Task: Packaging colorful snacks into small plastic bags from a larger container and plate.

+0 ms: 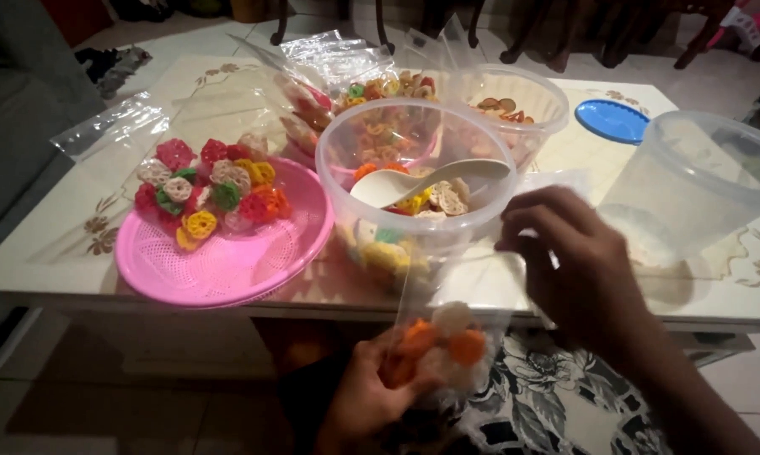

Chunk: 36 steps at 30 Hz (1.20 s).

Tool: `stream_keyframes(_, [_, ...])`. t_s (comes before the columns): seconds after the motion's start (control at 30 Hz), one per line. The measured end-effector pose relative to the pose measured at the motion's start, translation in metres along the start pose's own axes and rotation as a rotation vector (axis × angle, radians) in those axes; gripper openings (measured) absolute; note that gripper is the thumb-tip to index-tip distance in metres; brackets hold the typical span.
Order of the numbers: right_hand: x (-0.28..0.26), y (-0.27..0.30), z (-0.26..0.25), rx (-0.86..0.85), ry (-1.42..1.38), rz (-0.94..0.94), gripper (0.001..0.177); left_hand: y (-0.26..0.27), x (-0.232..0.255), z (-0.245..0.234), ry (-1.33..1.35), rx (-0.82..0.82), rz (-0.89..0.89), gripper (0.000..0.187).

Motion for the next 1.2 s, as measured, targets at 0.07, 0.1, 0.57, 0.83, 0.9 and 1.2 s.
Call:
stream_keyframes(0.07, [-0.010,-0.006,-0.008,0.041,0.022,-0.051,0.018,0.000,-0.022,0.006,0.240,0.051,-0.012,0.043])
stream_keyframes(0.1, [-0.011,-0.006,-0.008,0.040,0.021,-0.045,0.018,-0.001,-0.034,0.005,0.240,0.049,-0.017,0.043])
stream_keyframes(0.57, [-0.032,-0.011,-0.023,-0.153,-0.166,-0.054,0.011,0.013,0.043,-0.005,0.595,-0.486,0.179,0.092])
stream_keyframes(0.83, [-0.059,-0.014,0.004,-0.322,-0.375,-0.212,0.007,-0.019,0.068,-0.009,0.622,-0.615,0.511,0.124])
stream_keyframes(0.9, [-0.056,-0.026,0.007,-0.298,-0.326,-0.252,0.011,-0.026,0.067,-0.003,0.619,-0.606,0.559,0.112])
stream_keyframes(1.2, [0.019,-0.143,0.053,-0.570,0.259,0.074,0.035,0.007,0.091,-0.040,-0.006,0.002,0.653,0.089])
Point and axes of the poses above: each hand's wrist, its own y-axis away from the middle knuckle, its own z-axis out of the palm, x = y × z, the point moved 3 cm from there along -y, towards the middle knuckle, and after that the axes turned 5 degrees about z, right-handed, at the moved point
